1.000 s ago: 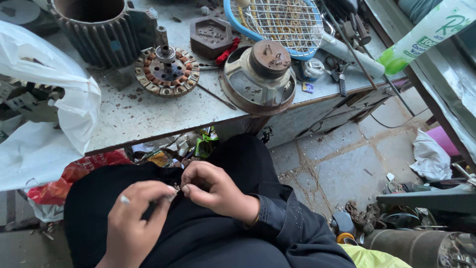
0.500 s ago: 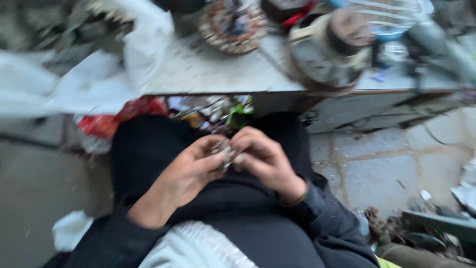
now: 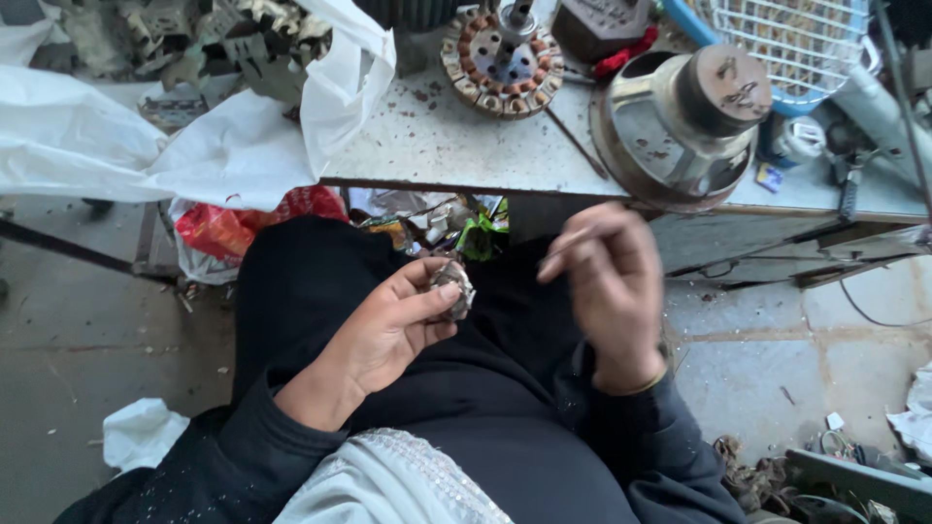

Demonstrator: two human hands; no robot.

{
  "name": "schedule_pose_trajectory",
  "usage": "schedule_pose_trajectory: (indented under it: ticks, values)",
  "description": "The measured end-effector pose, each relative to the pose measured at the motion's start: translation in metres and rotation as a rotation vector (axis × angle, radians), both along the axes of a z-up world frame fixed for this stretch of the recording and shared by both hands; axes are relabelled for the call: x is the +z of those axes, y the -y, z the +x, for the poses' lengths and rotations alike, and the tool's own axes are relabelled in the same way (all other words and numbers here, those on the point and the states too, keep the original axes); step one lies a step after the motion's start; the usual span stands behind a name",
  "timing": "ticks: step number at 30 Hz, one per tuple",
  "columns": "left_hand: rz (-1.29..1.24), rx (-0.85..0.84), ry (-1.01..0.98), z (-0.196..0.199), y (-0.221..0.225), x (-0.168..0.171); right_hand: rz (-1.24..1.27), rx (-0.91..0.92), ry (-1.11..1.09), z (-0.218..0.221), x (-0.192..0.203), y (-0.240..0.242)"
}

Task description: The person sits on the floor and sorts through a white plastic bag filled with small electronic components. They pick up individual pieces, inspect them by turning them over, and occasionally use a thin metal tool to probe or adjust parts. The person continues to handle and examine multiple small components throughout the clip.

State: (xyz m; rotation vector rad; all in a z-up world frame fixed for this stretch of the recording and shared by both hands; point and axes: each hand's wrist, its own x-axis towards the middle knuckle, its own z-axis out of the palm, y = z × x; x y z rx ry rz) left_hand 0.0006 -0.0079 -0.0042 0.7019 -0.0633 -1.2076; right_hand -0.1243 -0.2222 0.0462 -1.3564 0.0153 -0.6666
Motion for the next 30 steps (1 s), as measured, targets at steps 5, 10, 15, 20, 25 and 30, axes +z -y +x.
schedule_pose_trajectory:
  ticks: [5,10,15,20,25,30]
  values:
    - [-0.025,0.005,0.011,0.003,-0.001,0.004,-0.539,-0.475,0.058,0.008,0.035,0.109]
    - [-0.02,0.017,0.052,0.002,-0.001,0.005,-1.057,-0.802,-0.111,0.043,0.061,0.181]
    - [-0.014,0.074,0.077,0.013,-0.003,0.0,-0.881,-0.601,-0.077,0.024,0.063,0.091]
    - [-0.092,0.168,0.101,0.028,-0.006,-0.004,-1.08,0.927,-0.078,0.008,0.071,-0.021]
    - [-0.094,0.219,0.154,0.04,-0.012,0.001,-0.577,1.428,0.284,0.018,0.036,-0.046]
    - [-0.104,0.252,0.21,0.043,-0.015,0.015,0.019,1.289,0.349,-0.007,-0.029,0.013]
